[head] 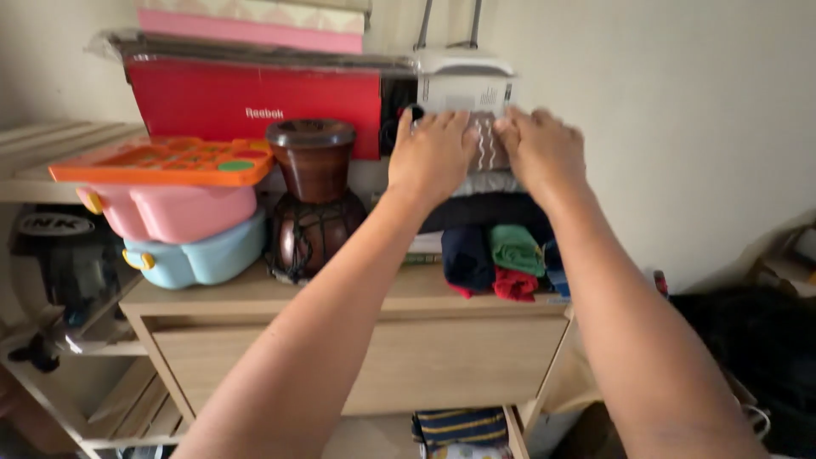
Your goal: The person folds various garments and places them into a wooden drawer. The person repeatedly picks up folded clothes from a laundry basket, folds them by hand, and stacks them neatly inside the open drawer.
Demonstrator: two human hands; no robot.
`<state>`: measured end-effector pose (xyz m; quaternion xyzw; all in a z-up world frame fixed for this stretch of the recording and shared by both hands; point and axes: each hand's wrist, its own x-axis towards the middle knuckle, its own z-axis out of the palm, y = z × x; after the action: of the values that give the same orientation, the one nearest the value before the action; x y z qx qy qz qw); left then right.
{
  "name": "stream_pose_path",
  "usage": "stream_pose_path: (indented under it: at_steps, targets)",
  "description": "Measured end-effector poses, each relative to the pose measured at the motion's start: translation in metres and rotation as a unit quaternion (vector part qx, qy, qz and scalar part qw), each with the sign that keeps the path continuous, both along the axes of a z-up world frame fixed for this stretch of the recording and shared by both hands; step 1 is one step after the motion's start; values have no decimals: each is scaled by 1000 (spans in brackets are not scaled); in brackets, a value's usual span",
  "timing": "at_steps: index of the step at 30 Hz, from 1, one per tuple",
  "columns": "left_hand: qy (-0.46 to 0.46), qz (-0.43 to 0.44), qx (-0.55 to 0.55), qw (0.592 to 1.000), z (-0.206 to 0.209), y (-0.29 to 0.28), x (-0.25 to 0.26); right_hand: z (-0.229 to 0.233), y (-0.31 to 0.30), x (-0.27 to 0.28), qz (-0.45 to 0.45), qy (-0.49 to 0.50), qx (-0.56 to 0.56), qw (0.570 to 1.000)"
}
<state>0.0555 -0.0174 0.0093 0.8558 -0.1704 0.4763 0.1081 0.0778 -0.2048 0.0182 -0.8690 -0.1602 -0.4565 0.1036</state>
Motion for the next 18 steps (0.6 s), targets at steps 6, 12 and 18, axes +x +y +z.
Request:
stream_pose_path:
  at_steps: [6,12,18]
  targets:
    - [-113,-128,-74,982,7,8,-62,-1,12,-67,61,-185,-55,979]
    - [84,-192,-112,971,-94,43,-155,-121,37,-143,386,171,324,846]
    - [453,-80,26,888,-287,107,-183,-393,95,-148,232,654,132,708]
